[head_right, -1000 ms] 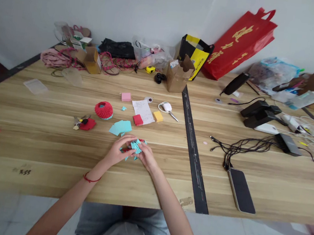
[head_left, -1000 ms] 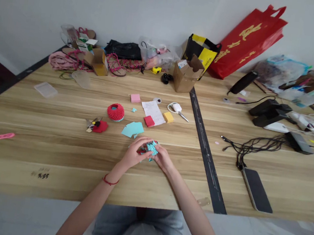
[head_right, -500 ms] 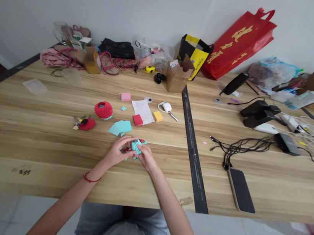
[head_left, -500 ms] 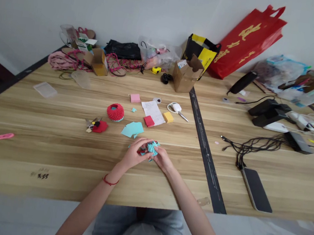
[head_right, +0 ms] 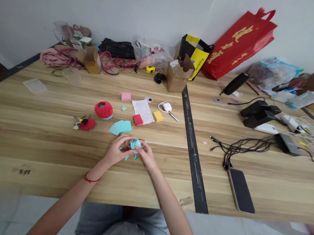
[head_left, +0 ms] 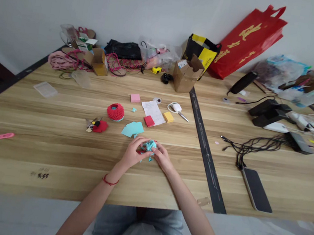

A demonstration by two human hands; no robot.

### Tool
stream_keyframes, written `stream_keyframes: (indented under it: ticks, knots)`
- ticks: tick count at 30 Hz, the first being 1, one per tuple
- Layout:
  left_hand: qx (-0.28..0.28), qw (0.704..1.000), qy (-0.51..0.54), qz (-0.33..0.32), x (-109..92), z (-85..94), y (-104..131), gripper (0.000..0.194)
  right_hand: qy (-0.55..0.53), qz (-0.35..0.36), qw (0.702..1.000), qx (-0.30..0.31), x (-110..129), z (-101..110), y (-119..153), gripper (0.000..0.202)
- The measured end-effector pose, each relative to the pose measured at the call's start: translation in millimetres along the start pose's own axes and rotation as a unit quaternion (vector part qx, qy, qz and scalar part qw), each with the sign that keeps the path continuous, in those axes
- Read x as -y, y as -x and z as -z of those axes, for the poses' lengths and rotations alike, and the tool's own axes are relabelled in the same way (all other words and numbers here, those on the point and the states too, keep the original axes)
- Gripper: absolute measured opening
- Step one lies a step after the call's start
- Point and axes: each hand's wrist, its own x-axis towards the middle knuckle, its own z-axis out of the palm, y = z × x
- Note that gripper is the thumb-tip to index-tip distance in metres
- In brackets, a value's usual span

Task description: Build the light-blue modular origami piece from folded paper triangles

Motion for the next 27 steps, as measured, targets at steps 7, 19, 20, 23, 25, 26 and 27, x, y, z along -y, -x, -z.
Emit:
stream_keyframes:
  ticks: [7, 19, 20, 23, 25, 26, 27]
  knots:
    - [-0.017, 0.999, -0.04, -0.008, 2.5, 12.0, -5.8, 0.012, -0.047, 0.034, 0.997, -0.041, 9.9, 8.6, -4.3, 0.026]
    - [-0.068, 0.99, -0.121, 0.006, 16.8, 40.3, -11.2, 0.016, -0.124, 0.019, 0.989, -0.079, 14.9, 13.4, -8.5, 0.021]
    - [-0.059, 0.991, -0.124, 0.006, 17.3, 42.8, -11.4, 0.016, -0.119, 0.018, 0.99, -0.078, 14.5, 13.6, -8.5, 0.022]
    - [0.051, 0.991, -0.124, -0.018, 17.3, 51.9, -11.1, 0.015, -0.107, 0.014, 0.991, -0.079, 13.9, 13.7, -8.1, 0.023]
    - [0.144, 0.981, -0.129, -0.029, 17.5, 58.5, -10.0, 0.015, -0.102, 0.013, 0.992, -0.079, 13.7, 13.1, -7.7, 0.024]
    - [0.167, 0.976, -0.134, -0.028, 18.1, 61.5, -9.1, 0.016, -0.101, 0.012, 0.992, -0.077, 13.5, 12.7, -7.6, 0.024]
    - [0.179, 0.973, -0.142, -0.021, 19.1, 63.9, -8.2, 0.016, -0.1, 0.011, 0.992, -0.074, 13.2, 12.3, -7.6, 0.025]
